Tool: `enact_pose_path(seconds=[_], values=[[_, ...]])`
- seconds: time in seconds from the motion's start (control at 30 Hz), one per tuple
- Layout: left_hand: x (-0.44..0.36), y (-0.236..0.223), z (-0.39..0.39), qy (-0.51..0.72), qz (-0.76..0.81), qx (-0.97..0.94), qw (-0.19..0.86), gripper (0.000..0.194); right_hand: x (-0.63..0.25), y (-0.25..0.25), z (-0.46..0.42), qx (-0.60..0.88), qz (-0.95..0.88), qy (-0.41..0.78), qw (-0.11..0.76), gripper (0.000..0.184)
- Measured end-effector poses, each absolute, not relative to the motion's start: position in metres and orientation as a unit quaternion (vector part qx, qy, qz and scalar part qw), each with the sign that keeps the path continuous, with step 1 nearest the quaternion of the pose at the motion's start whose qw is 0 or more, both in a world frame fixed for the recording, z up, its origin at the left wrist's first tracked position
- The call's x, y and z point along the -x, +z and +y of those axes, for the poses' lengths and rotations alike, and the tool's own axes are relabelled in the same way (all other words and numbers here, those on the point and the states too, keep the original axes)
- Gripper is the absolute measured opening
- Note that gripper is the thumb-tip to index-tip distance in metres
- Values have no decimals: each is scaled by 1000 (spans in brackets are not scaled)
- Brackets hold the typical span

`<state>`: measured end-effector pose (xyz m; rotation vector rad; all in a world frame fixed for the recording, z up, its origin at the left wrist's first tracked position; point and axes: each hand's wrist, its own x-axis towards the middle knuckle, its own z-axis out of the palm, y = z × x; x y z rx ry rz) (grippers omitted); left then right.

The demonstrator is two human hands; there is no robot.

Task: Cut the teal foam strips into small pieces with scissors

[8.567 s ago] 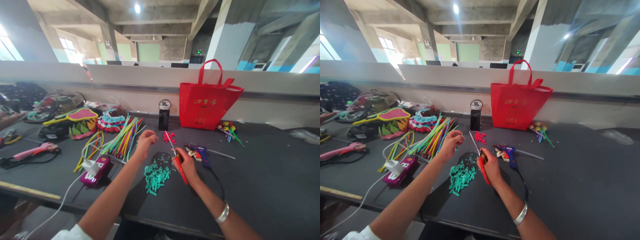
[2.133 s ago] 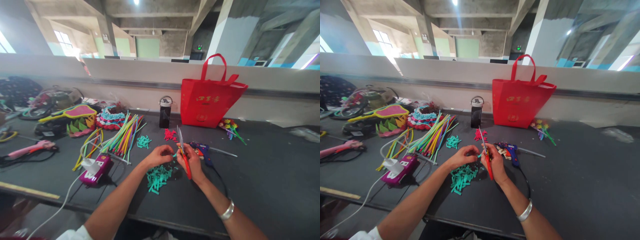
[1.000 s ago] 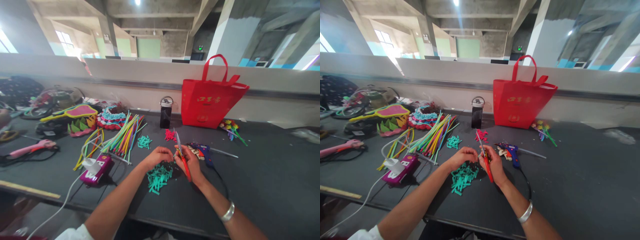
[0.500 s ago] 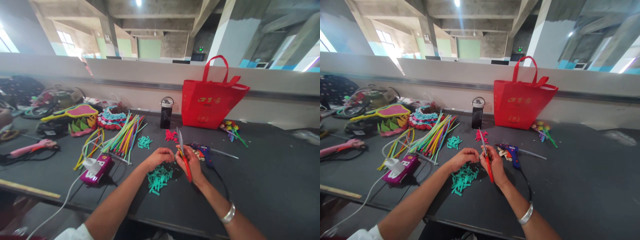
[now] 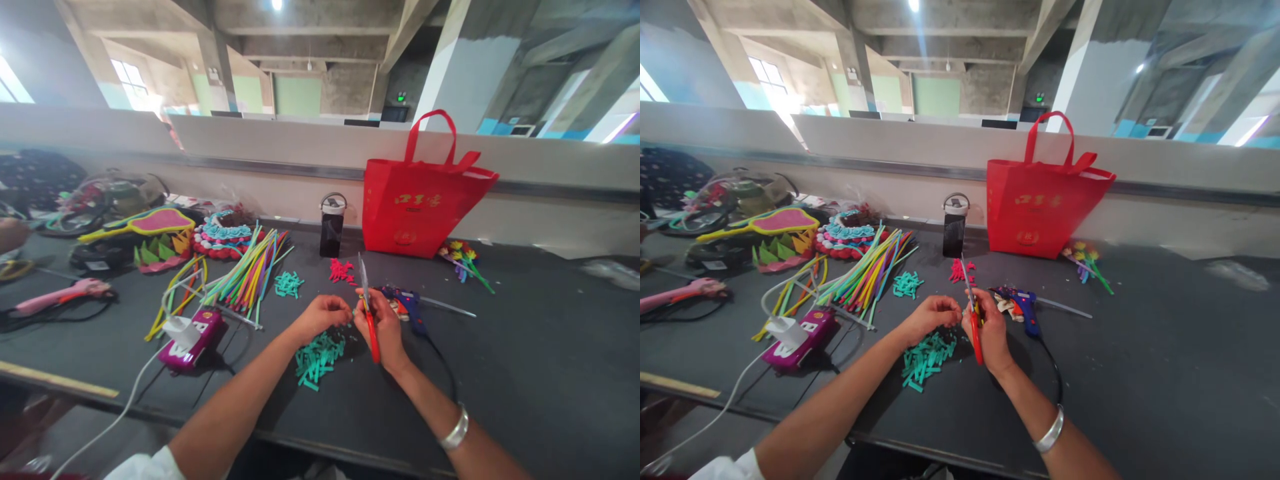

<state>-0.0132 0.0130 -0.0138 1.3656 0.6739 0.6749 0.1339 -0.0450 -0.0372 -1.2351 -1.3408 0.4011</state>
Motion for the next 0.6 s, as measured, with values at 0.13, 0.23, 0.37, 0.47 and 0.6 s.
enact_pose_path(seconds=[0.13,0.23,0.37,0.47,0.6], values=[[12,-11,10,315,299,-593,678,18,-134,-37,-47,539,-583,155,588,35],[13,-10,9,340,285,-577,685,17,-136,-34,-47,541,-582,164,584,33],[15,-7,13,419,256,-472,732,17,-137,-30,-47,561,-593,167,553,35],[16,-5,16,476,221,-388,758,19,-135,-30,-49,582,-605,142,524,35],[15,-5,17,511,191,-349,762,19,-130,-31,-49,617,-617,104,478,38]])
